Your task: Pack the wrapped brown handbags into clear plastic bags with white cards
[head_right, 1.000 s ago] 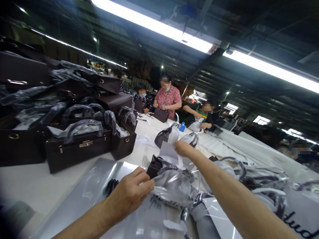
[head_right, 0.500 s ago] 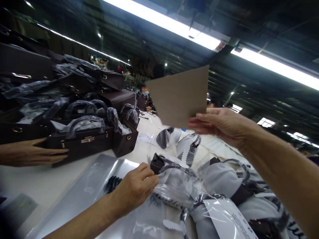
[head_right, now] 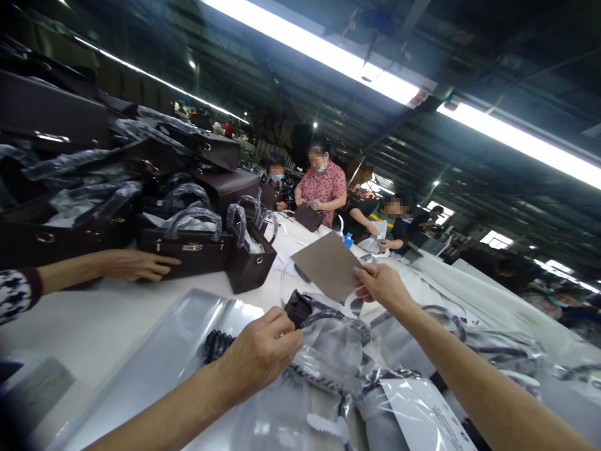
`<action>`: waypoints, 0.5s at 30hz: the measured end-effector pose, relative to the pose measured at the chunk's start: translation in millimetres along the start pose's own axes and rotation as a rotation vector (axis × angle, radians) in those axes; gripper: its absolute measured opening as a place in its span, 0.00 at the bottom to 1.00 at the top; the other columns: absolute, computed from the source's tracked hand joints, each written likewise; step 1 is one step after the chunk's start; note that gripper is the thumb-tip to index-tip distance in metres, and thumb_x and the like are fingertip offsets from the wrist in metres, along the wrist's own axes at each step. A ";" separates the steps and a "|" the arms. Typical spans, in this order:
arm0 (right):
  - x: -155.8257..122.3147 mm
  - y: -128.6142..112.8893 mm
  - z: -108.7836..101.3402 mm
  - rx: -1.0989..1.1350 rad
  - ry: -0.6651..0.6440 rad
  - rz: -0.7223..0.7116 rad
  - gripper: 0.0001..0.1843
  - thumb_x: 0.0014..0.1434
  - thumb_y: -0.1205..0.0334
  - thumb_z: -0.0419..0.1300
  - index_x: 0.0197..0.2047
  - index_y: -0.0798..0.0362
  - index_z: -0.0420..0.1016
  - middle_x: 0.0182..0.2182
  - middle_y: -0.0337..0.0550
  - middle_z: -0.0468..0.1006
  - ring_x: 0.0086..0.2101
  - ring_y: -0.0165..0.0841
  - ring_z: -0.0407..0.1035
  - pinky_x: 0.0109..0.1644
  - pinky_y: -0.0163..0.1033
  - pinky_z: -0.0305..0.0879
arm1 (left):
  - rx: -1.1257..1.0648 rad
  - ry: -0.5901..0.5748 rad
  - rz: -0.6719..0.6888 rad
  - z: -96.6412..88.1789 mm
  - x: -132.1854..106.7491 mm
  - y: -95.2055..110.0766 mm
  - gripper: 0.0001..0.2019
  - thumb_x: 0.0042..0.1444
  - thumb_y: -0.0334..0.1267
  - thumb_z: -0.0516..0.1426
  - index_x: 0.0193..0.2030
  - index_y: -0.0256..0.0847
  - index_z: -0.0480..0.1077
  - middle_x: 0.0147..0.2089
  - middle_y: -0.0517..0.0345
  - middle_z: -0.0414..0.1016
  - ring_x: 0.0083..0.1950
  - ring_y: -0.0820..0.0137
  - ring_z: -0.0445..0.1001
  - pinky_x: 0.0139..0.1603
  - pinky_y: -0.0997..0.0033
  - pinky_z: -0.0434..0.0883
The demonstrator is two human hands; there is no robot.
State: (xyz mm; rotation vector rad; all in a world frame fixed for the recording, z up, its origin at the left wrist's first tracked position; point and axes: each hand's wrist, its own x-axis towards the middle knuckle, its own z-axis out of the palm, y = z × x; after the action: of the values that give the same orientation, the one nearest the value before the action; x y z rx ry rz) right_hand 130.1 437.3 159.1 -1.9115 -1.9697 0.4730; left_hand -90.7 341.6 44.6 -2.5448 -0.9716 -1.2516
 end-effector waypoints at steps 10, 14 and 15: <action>22.6 -12.8 -40.6 -0.706 -0.283 0.002 0.17 0.56 0.68 0.48 0.18 0.56 0.67 0.14 0.43 0.72 0.11 0.29 0.63 0.22 0.35 0.61 | 0.036 0.003 -0.108 2.0 -2.7 -1.3 0.07 0.56 0.28 0.48 0.29 0.39 0.64 0.31 0.54 0.64 0.35 0.68 0.61 0.33 0.68 0.67; 29.2 -13.3 -31.3 -0.765 -0.317 -0.049 0.17 0.52 0.70 0.52 0.13 0.57 0.66 0.10 0.43 0.68 0.11 0.30 0.62 0.21 0.35 0.61 | 0.036 -0.018 -0.092 4.8 0.9 2.0 0.06 0.54 0.27 0.49 0.30 0.39 0.64 0.31 0.55 0.64 0.35 0.67 0.61 0.34 0.67 0.67; 34.7 -12.0 -21.3 -0.763 -0.285 -0.077 0.17 0.50 0.70 0.54 0.12 0.58 0.66 0.09 0.42 0.67 0.11 0.31 0.63 0.21 0.36 0.61 | 0.030 -0.020 -0.088 6.0 1.7 3.6 0.06 0.54 0.27 0.49 0.30 0.39 0.64 0.30 0.55 0.64 0.35 0.67 0.61 0.34 0.67 0.67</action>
State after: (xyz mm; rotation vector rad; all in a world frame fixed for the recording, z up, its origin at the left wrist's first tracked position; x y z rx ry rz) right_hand 128.7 471.5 184.2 -2.2621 -2.6691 -0.0635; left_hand -83.8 341.9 42.6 -2.5224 -1.1087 -1.2260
